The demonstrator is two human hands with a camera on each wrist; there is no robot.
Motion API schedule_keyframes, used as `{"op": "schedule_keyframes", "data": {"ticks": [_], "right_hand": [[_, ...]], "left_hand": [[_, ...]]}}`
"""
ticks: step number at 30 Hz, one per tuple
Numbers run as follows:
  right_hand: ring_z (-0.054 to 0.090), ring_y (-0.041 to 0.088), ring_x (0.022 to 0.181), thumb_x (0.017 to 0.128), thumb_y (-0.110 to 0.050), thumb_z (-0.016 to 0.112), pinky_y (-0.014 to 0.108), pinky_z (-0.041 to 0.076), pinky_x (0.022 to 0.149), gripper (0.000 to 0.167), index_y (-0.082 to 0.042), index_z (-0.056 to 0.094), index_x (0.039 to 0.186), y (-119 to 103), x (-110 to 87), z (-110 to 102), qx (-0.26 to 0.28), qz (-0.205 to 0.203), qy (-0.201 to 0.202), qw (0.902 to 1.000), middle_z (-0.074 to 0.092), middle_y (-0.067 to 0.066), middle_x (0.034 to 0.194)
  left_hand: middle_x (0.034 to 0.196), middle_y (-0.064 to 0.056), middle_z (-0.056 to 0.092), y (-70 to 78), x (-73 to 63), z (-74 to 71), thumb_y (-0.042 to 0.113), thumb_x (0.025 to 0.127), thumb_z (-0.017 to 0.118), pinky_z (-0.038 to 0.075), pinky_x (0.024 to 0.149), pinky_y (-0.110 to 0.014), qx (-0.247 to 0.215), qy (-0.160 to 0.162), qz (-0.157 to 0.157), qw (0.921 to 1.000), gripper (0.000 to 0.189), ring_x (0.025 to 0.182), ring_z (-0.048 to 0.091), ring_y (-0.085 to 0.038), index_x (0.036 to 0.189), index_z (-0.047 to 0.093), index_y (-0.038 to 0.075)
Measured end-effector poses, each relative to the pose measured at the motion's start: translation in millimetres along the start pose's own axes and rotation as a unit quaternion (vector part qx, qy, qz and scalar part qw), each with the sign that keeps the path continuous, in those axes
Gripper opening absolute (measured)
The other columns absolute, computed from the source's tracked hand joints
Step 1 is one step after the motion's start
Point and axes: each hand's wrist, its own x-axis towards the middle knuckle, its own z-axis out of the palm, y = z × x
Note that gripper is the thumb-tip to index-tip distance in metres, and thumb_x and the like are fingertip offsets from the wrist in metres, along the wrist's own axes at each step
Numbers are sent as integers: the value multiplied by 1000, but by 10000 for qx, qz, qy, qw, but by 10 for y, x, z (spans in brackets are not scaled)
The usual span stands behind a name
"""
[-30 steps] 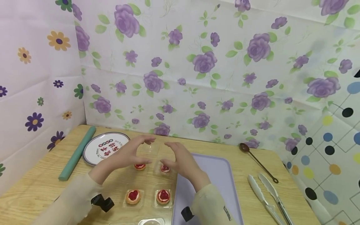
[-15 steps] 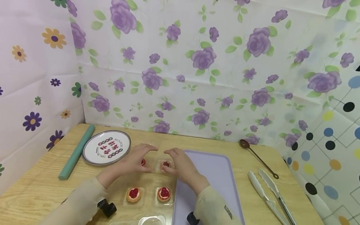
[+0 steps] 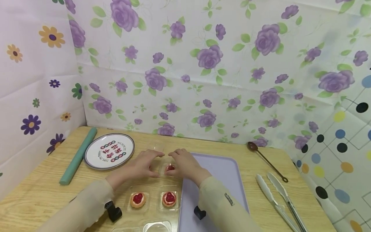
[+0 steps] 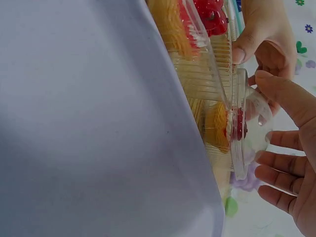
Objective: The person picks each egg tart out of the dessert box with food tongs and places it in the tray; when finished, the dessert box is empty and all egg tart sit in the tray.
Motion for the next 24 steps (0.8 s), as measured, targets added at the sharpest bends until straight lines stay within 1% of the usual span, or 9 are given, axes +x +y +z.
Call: {"op": "schedule_keyframes", "data": {"ticks": [3, 6, 11, 18, 24], "right_hand": [[49, 29, 128, 77, -61, 69, 49, 41, 108, 81, -10, 51, 137, -14, 57, -1, -399, -87, -154, 9990, 55, 9, 137], [50, 28, 127, 78, -62, 68, 49, 42, 107, 80, -10, 52, 137, -29, 96, -4, -712, -184, -265, 9969, 56, 8, 137], [51, 26, 124, 80, -59, 68, 45, 44, 105, 76, -9, 53, 136, -34, 119, -4, -955, -195, -384, 9945, 57, 7, 135], [50, 27, 126, 81, -56, 68, 47, 43, 106, 77, -10, 50, 139, -24, 107, 2, -877, -186, -445, 9950, 55, 7, 137], [52, 25, 122, 81, -54, 69, 45, 45, 104, 75, -11, 49, 140, -28, 89, -25, -811, -268, -426, 9954, 57, 6, 132]], "left_hand": [[131, -9, 59, 17, 20, 5, 38, 71, 83, 31, 111, -52, 11, -31, -23, 10000, 78, 125, 48, -30, 135, 51, 8], [128, -7, 61, 36, 32, -2, 37, 71, 83, 32, 110, -50, 95, -45, -35, 9999, 77, 123, 49, -28, 135, 51, 8], [124, -6, 63, 36, 53, 2, 38, 71, 83, 35, 108, -47, 266, -22, -13, 9996, 77, 121, 50, -26, 134, 52, 8], [119, -5, 64, 22, 62, 29, 43, 69, 83, 36, 106, -45, 409, 1, 44, 9992, 78, 118, 51, -25, 131, 54, 6], [118, -5, 63, 17, 61, 34, 47, 68, 82, 37, 106, -46, 582, 18, 47, 9983, 79, 117, 51, -26, 130, 55, 6]]}}
